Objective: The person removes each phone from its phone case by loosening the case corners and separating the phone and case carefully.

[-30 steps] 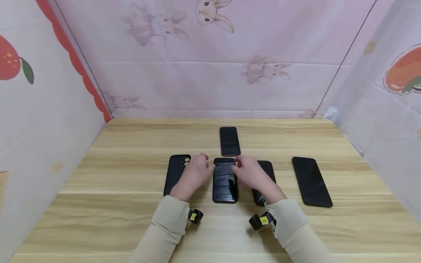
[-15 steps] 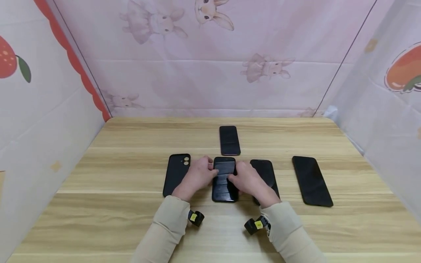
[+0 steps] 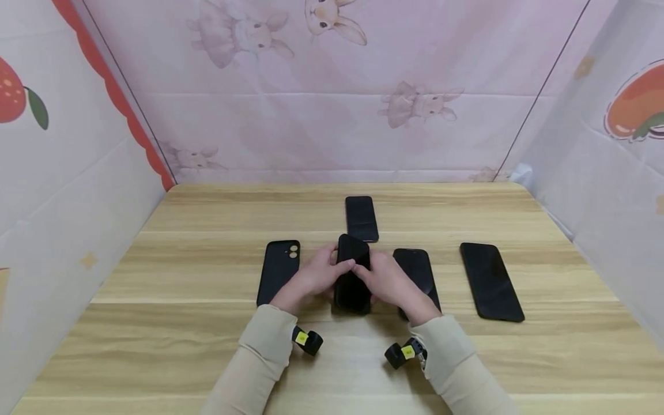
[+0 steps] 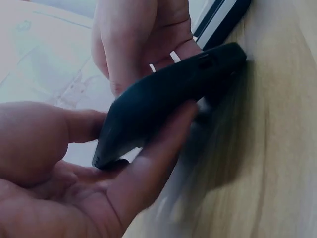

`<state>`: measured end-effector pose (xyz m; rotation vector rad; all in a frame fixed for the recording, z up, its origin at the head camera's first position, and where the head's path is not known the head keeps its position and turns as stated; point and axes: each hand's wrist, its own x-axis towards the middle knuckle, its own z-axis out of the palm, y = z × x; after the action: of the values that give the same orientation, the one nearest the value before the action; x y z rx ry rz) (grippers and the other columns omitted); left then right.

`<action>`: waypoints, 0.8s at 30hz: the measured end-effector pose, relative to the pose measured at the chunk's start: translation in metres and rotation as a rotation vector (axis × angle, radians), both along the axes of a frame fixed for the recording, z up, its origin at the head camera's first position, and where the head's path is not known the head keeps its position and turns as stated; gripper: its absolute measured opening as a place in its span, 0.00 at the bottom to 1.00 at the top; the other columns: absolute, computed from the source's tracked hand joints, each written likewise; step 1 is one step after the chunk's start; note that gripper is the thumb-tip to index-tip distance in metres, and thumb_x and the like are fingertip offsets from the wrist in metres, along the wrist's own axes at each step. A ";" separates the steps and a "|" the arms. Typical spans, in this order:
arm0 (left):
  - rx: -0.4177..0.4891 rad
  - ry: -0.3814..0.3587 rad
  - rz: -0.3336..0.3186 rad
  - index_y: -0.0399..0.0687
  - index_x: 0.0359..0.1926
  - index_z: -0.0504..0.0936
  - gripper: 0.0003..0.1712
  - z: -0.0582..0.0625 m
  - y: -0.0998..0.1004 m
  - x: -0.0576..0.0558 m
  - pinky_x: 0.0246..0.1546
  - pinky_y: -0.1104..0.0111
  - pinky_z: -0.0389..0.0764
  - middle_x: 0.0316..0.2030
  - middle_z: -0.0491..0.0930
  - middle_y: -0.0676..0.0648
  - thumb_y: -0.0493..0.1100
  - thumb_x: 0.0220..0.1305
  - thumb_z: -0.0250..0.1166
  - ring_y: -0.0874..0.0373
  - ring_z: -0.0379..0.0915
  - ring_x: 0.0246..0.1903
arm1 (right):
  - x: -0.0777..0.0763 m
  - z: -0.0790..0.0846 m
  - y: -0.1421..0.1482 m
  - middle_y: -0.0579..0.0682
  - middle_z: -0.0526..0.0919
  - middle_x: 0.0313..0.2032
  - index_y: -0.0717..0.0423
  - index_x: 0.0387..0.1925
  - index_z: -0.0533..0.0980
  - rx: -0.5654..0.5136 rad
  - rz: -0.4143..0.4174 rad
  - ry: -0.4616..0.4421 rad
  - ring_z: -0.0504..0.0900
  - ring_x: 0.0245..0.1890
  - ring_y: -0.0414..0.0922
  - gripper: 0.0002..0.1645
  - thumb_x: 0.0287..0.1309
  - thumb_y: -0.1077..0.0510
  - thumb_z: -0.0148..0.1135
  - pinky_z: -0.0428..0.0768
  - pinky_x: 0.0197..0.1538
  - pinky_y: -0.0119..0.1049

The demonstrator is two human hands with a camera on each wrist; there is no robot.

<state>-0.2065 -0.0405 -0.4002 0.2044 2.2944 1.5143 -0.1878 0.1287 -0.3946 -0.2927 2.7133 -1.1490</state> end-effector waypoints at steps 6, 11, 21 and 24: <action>0.062 0.002 0.050 0.49 0.68 0.65 0.28 0.008 -0.006 0.000 0.38 0.62 0.85 0.50 0.84 0.39 0.52 0.72 0.59 0.52 0.85 0.41 | 0.001 0.014 0.007 0.58 0.82 0.32 0.66 0.65 0.63 -0.133 -0.042 -0.006 0.83 0.17 0.50 0.29 0.73 0.52 0.53 0.82 0.24 0.41; 0.115 -0.013 0.012 0.49 0.66 0.68 0.26 0.021 -0.009 0.001 0.40 0.58 0.87 0.45 0.85 0.41 0.50 0.72 0.60 0.53 0.85 0.39 | -0.001 0.028 0.021 0.62 0.79 0.44 0.64 0.65 0.63 -0.331 -0.085 -0.013 0.83 0.24 0.51 0.27 0.76 0.50 0.47 0.85 0.31 0.48; 0.207 -0.033 -0.145 0.49 0.67 0.67 0.25 0.042 -0.007 0.011 0.37 0.56 0.87 0.45 0.86 0.41 0.46 0.73 0.58 0.52 0.86 0.38 | -0.002 0.037 0.039 0.48 0.86 0.37 0.73 0.54 0.73 -0.709 0.002 -0.033 0.86 0.34 0.41 0.26 0.78 0.52 0.43 0.87 0.35 0.39; 0.231 -0.037 -0.151 0.49 0.66 0.68 0.23 0.045 -0.008 0.012 0.37 0.55 0.87 0.45 0.85 0.40 0.46 0.74 0.57 0.51 0.86 0.39 | 0.000 0.040 0.041 0.45 0.88 0.37 0.75 0.55 0.72 -0.791 0.032 -0.049 0.87 0.35 0.41 0.28 0.78 0.51 0.43 0.87 0.36 0.39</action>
<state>-0.1948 -0.0486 -0.3549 0.3995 2.0230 1.6862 -0.1873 0.1694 -0.3544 -0.3916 2.0699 -2.1292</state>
